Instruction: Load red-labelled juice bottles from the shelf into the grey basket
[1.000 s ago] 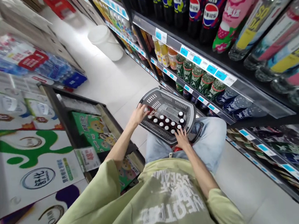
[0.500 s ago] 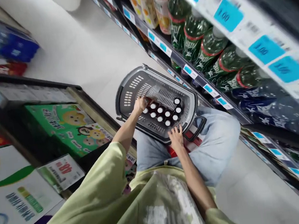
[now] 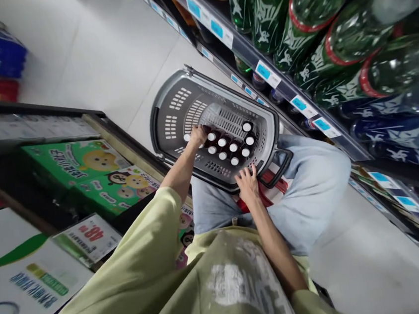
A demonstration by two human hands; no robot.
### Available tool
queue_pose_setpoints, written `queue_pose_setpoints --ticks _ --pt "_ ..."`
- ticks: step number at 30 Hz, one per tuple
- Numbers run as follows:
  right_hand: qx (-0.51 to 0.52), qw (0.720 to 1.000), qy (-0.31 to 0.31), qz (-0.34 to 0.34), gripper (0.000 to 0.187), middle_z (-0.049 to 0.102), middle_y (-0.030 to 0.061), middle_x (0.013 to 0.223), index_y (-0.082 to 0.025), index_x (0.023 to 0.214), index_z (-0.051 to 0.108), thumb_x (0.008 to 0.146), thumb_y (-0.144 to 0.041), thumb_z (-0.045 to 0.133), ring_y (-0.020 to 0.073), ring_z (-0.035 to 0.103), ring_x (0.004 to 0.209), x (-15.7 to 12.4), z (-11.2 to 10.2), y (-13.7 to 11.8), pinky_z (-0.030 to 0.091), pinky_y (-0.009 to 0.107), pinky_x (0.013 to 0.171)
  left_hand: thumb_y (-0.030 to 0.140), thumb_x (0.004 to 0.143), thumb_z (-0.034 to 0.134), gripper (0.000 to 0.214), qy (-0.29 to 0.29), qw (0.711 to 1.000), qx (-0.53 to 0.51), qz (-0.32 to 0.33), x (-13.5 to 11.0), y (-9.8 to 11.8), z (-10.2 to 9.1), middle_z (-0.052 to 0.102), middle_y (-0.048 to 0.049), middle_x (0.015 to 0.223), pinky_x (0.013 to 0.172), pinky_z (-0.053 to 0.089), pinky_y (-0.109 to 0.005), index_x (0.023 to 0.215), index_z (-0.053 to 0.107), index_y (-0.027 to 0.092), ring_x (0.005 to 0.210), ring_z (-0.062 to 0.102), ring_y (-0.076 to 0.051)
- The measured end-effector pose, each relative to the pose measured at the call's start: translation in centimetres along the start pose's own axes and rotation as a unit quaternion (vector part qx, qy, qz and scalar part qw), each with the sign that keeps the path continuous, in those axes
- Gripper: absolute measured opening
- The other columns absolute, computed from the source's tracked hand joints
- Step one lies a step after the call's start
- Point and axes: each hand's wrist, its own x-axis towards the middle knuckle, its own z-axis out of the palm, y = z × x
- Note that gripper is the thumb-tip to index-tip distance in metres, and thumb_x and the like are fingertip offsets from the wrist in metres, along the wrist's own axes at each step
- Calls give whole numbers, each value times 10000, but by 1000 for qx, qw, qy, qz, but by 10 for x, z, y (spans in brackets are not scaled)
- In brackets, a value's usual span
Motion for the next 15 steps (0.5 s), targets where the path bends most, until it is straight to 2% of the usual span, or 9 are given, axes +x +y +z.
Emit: queue_pose_setpoints --ticks 3,5,6,8,11,13,15 --pt "-26 1000 1 -11 511 681 162 1368 -189 1281 745 778 -100 734 352 484 1366 2 -1 0 21 643 1360 109 1002 516 550 54 998 -12 -12 -36 16 -12 480 -398 1545 1214 390 -638 1515 465 -84 1438 486 -445" --pt "-44 999 6 -18 487 688 156 1359 -191 1259 763 775 -129 747 347 496 1349 4 0 0 32 630 1358 144 1020 521 554 99 994 -39 18 -76 29 -11 429 -328 1636 1261 371 -585 1553 483 -3 1507 436 -414" --pt "-51 998 9 -21 480 694 154 1349 -192 1254 770 776 -145 752 346 500 1347 5 1 0 35 625 1357 158 1026 519 528 107 992 -56 40 -101 37 -5 453 -296 1634 1271 379 -555 1537 519 28 1513 441 -392" --pt "-62 998 16 -20 473 707 153 1337 -194 1243 785 770 -188 772 353 501 1356 8 2 2 28 623 1355 203 1065 478 421 93 988 -86 87 -154 53 18 575 -250 1536 1276 402 -511 1440 619 71 1475 503 -349" --pt "-65 997 4 -39 462 725 134 1365 -219 1217 801 758 -265 791 365 490 1393 12 0 6 -2 627 1353 231 1099 409 387 36 986 -74 146 -226 78 68 717 -207 1334 1267 425 -524 1324 701 114 1329 627 -323" --pt "-62 996 -22 -62 436 742 109 1379 -245 1203 808 771 -286 769 360 486 1418 15 -4 10 -15 627 1351 233 1095 413 440 63 985 -49 153 -254 88 94 670 -225 1458 1342 314 -552 1444 637 86 1431 569 -336" --pt "-63 995 -35 -69 391 769 96 1348 -262 1186 817 807 -287 725 347 513 1407 17 -8 12 -22 633 1343 221 1098 389 482 67 987 -41 144 -263 91 105 646 -229 1512 1362 277 -552 1509 590 71 1482 541 -329"
